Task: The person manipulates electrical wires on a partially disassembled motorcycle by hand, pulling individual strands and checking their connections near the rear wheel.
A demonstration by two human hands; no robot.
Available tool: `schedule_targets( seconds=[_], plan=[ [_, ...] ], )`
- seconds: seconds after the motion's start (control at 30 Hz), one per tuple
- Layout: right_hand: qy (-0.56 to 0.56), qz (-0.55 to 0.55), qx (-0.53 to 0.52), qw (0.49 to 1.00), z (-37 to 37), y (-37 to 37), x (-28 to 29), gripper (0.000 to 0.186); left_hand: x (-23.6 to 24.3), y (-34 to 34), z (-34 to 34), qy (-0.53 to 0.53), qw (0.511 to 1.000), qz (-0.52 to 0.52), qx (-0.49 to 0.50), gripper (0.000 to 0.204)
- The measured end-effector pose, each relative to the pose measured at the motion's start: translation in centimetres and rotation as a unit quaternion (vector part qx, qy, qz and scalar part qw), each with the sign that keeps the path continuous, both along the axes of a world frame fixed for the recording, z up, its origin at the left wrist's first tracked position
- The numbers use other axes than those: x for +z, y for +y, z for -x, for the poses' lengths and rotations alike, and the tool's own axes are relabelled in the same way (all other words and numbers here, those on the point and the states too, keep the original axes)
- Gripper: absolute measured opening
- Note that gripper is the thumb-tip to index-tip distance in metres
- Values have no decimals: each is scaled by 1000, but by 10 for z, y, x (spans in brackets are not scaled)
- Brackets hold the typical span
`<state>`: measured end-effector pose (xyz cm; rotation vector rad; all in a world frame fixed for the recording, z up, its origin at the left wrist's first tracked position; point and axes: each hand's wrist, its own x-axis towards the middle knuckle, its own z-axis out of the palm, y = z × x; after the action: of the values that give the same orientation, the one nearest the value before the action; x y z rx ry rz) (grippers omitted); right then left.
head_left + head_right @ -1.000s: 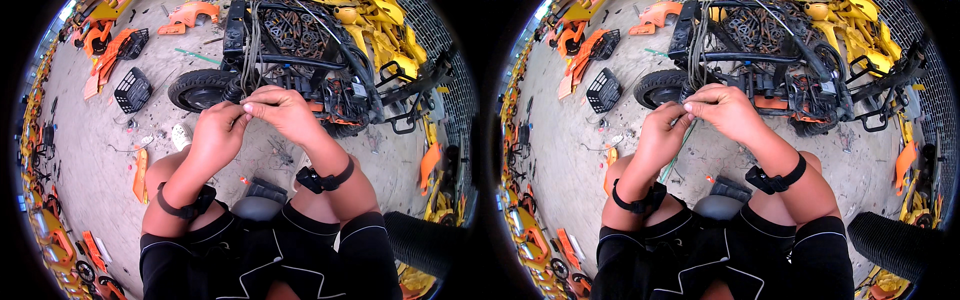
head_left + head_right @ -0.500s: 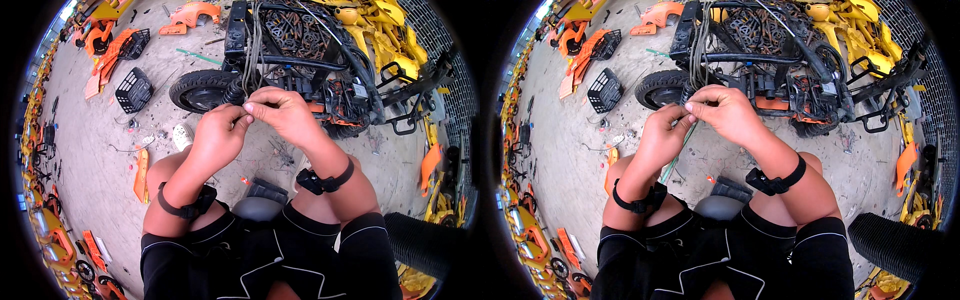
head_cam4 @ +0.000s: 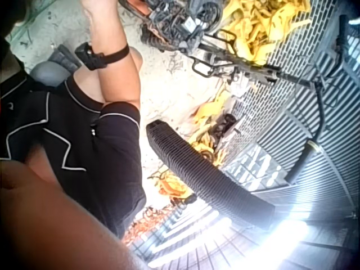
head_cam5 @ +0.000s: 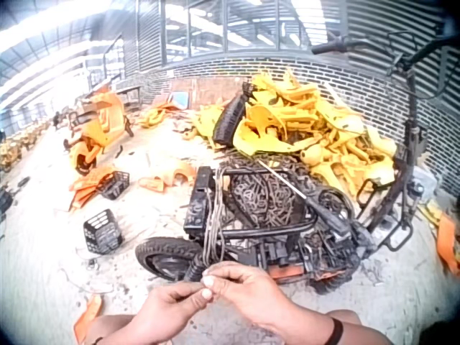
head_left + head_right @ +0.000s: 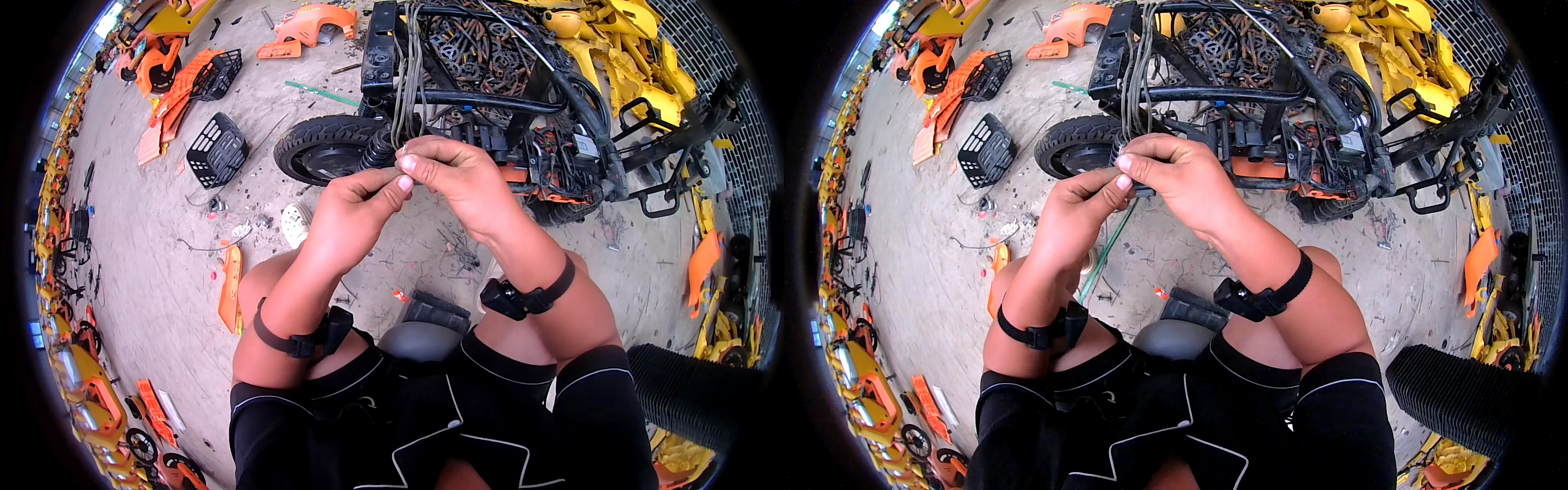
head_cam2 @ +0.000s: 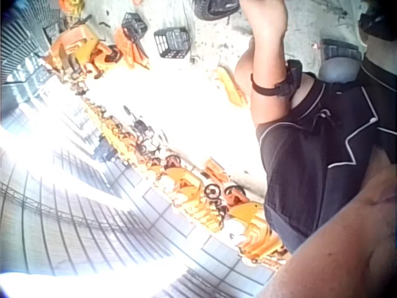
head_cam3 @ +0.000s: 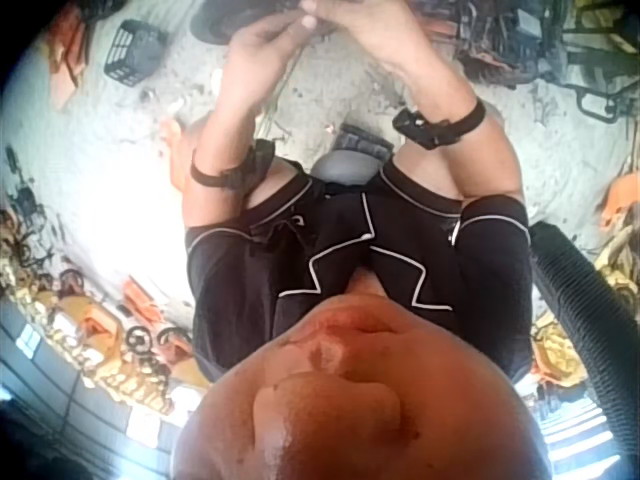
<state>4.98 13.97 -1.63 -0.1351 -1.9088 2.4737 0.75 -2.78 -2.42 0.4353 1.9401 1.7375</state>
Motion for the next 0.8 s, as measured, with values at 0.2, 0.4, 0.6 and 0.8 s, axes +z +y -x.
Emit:
schedule_targets(
  seconds=[0.2,0.4,0.6,0.8],
  plan=[
    [-40,78,8,996,1,-2,-3,20,8,2,-1,-134,986,-102,-9,21],
    [-11,44,77,996,2,6,-3,23,7,-2,2,-127,984,-115,-51,18],
    [18,19,156,987,5,18,1,27,10,-7,4,-170,971,-143,-88,17],
    [34,76,199,977,7,17,-5,27,9,-10,3,-168,968,-137,-127,20]
  ],
)
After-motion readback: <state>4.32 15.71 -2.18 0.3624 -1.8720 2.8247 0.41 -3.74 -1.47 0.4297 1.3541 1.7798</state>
